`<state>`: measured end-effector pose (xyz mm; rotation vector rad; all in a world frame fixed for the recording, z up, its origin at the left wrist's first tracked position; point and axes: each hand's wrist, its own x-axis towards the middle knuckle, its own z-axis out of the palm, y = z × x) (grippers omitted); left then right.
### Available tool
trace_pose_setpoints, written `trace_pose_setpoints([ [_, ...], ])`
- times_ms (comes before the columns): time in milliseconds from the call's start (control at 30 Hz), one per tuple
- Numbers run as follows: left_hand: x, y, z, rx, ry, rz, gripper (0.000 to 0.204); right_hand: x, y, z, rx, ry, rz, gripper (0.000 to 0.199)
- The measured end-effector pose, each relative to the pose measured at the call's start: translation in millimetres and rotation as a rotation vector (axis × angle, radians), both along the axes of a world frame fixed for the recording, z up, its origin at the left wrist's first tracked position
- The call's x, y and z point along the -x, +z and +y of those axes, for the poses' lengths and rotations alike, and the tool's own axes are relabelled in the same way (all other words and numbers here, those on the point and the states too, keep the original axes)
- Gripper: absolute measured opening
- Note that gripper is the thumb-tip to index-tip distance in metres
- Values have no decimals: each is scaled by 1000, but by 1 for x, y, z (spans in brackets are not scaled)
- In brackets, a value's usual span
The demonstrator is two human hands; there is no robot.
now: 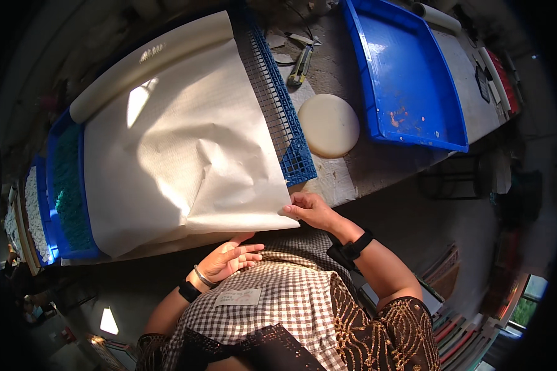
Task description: Sorting small teal plastic components onto a tray and marking the layout.
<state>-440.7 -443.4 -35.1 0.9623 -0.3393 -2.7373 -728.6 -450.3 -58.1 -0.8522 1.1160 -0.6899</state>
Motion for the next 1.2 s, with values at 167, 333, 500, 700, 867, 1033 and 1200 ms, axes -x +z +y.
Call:
trace_pose_setpoints([
  [167,25,-18,-6,10,164,-8,47,-1,6,2,30,-29,-19,25],
  [333,31,-21,-16,54,223,-128,33,10,9,2,47,75,-11,28],
  [500,24,-28,-8,-28,151,-193,30,80,34,-21,188,-97,302,22],
  [700,27,-27,-7,-41,178,-179,30,99,39,-75,717,62,1434,56],
  [867,24,-25,-3,-18,172,-175,29,92,42,-80,667,388,1405,71],
  [1033,25,-31,-1,-25,144,-145,29,94,31,-86,735,418,1458,64],
  [1200,24,-24,-4,-11,140,-162,29,96,37,-94,746,371,1474,55],
])
